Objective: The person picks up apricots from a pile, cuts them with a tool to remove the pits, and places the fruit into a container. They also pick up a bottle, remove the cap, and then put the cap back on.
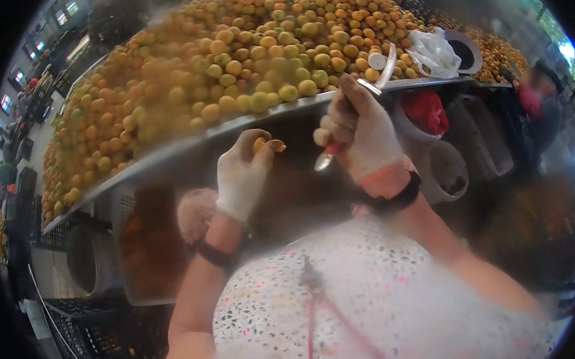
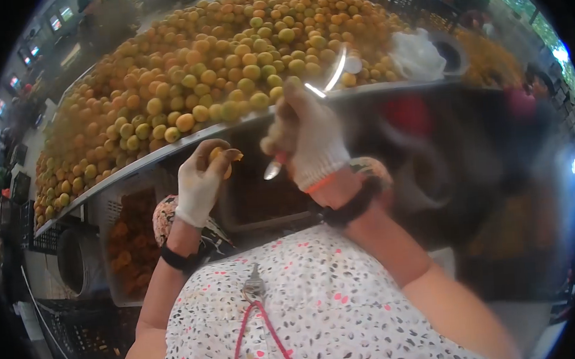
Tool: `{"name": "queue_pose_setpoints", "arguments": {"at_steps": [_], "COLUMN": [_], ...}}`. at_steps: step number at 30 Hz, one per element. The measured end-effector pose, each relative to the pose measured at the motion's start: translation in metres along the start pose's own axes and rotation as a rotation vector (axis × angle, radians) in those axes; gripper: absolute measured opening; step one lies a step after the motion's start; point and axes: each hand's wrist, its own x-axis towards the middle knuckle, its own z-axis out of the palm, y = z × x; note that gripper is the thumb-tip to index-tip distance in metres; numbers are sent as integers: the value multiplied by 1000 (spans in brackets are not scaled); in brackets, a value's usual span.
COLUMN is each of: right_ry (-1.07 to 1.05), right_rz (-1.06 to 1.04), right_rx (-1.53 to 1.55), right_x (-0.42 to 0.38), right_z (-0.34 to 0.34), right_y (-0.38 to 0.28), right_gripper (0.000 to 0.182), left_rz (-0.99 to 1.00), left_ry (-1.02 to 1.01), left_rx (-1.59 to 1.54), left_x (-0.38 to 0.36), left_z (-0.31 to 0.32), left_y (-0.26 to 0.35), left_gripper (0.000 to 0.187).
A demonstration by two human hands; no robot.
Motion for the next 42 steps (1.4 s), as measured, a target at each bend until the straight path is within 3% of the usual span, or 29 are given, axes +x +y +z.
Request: {"name": "queue_pose_setpoints", "arguments": {"at_steps": [1, 2, 4, 5, 10, 12, 13, 14, 17, 19, 20, 22, 23, 24, 26, 27, 28, 30, 31, 32, 33, 35, 37, 39, 42], "right_ry": [38, 7, 76, 41, -5, -59, -102, -146, -85, -70, -63, -24, -41, -62, -85, -118, -139, -59, -73, -71, -50, -28, -29, -33, -35], "right_rz": [-65, -69, -117, -112, -114, -136, -126, -112, -62, -78, -83, -78, -73, -69, -51, -22, -43, -87, -81, -89, -171, -245, -523, -553, -512], "right_rx": [-99, -86, -192, -187, -299, -359, -452, -547, -422, -416, -419, -409, -393, -378, -404, -436, -440, -476, -480, -477, -661, -843, -1284, -1347, -1416], "right_x": [-3, -2, -3, -4, -9, -9, -9, -10, -13, -7, -7, -4, -4, -4, -6, -6, -1, -5, -1, 0, 0, 1, 4, 8, 7], "right_z": [-1, -8, -15, -18, 0, 3, 4, 5, 10, 2, -3, -2, 0, 2, 3, 4, 6, -1, -11, -14, -16, -19, -21, -26, -33], "right_y": [0, 3, 2, 2, 20, 24, 24, 26, 28, 27, 28, 29, 30, 30, 29, 29, 26, 28, 28, 29, 28, 30, 42, 49, 47], "right_gripper": [37, 37, 37, 36, 33, 32, 31, 31, 24, 24, 23, 24, 26, 27, 27, 27, 27, 25, 25, 25, 25, 25, 26, 27, 29], "left_rz": [36, 53, -190, -207, -266, 44, 127, 18, 42, -56, -60, -88, -168, -162, -5, 72, -24, 72, 75, -34, -140, -140, -154, -408, -274], "left_ry": [33, 54, 126, 149, 120, 69, 109, 184, 42, -1, -14, -132, -125, -129, -153, -46, -92, -81, -88, -133, -177, -177, -169, -189, -186], "left_rx": [392, 414, 34, -213, -417, -28, 327, 652, 936, 575, 576, -122, -261, -262, 49, 769, 687, 403, 405, 151, -105, -202, -291, -385, -329], "left_x": [2, 2, 2, 2, -3, 4, 11, 17, 28, 28, 26, 28, 26, 32, 38, 31, 33, 35, 36, 37, 38, 33, 17, 7, -1], "left_z": [-14, -25, -39, -39, -27, -23, -17, -8, -11, -11, -12, -17, -14, -13, -11, -6, -8, -5, -5, -5, -5, -1, 3, 10, -2], "left_y": [-1, -6, -1, -1, 15, -14, -20, -26, -62, -70, -76, -52, -32, -42, -69, -61, -74, -83, -78, -72, -57, -37, -9, 28, 38], "left_gripper": [23, 23, 22, 22, 24, 18, 16, 19, 25, 22, 22, 19, 16, 16, 17, 19, 22, 24, 24, 26, 28, 30, 32, 32, 29]}}
